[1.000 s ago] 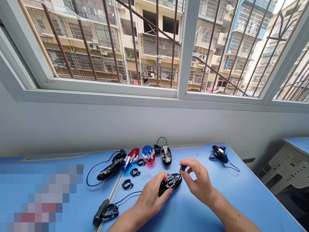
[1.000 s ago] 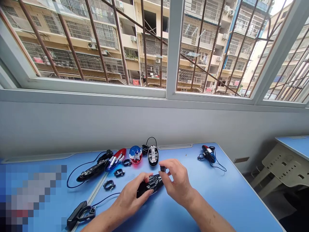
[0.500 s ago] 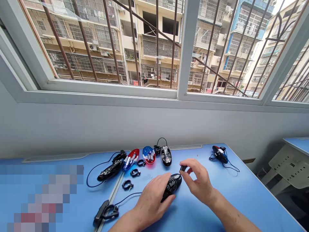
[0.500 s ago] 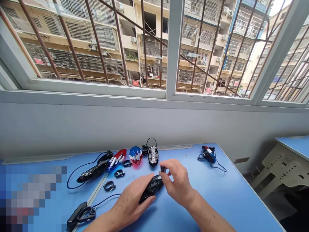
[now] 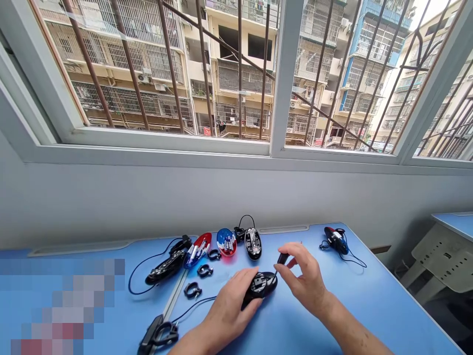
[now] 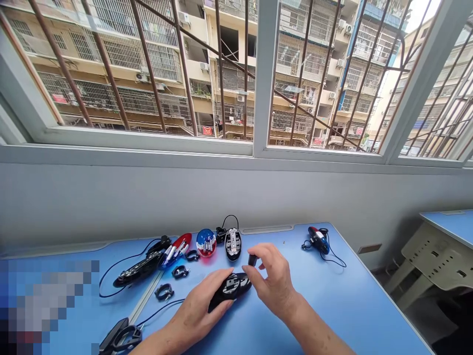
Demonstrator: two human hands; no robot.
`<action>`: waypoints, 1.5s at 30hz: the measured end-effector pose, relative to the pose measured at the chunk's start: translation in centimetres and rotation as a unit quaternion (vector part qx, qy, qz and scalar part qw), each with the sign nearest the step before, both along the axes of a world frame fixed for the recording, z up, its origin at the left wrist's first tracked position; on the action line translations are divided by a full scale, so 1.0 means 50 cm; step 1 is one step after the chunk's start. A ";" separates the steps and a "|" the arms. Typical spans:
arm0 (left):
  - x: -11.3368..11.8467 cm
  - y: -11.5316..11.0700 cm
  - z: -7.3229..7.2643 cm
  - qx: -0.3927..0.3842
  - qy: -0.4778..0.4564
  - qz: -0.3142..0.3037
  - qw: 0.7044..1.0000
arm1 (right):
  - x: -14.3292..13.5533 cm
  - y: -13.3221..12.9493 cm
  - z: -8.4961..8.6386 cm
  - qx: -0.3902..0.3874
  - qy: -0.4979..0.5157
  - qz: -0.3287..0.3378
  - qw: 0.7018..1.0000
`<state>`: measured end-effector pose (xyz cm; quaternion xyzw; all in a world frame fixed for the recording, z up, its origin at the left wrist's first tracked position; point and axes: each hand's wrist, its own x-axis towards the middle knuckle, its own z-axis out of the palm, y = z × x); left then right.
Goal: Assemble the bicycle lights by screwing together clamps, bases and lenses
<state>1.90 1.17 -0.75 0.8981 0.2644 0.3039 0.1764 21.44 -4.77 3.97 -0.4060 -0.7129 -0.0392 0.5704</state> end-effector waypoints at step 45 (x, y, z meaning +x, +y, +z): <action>0.004 -0.002 0.010 -0.018 -0.020 -0.017 0.999 | -0.003 -0.004 0.004 -0.015 -0.020 -0.009 1.000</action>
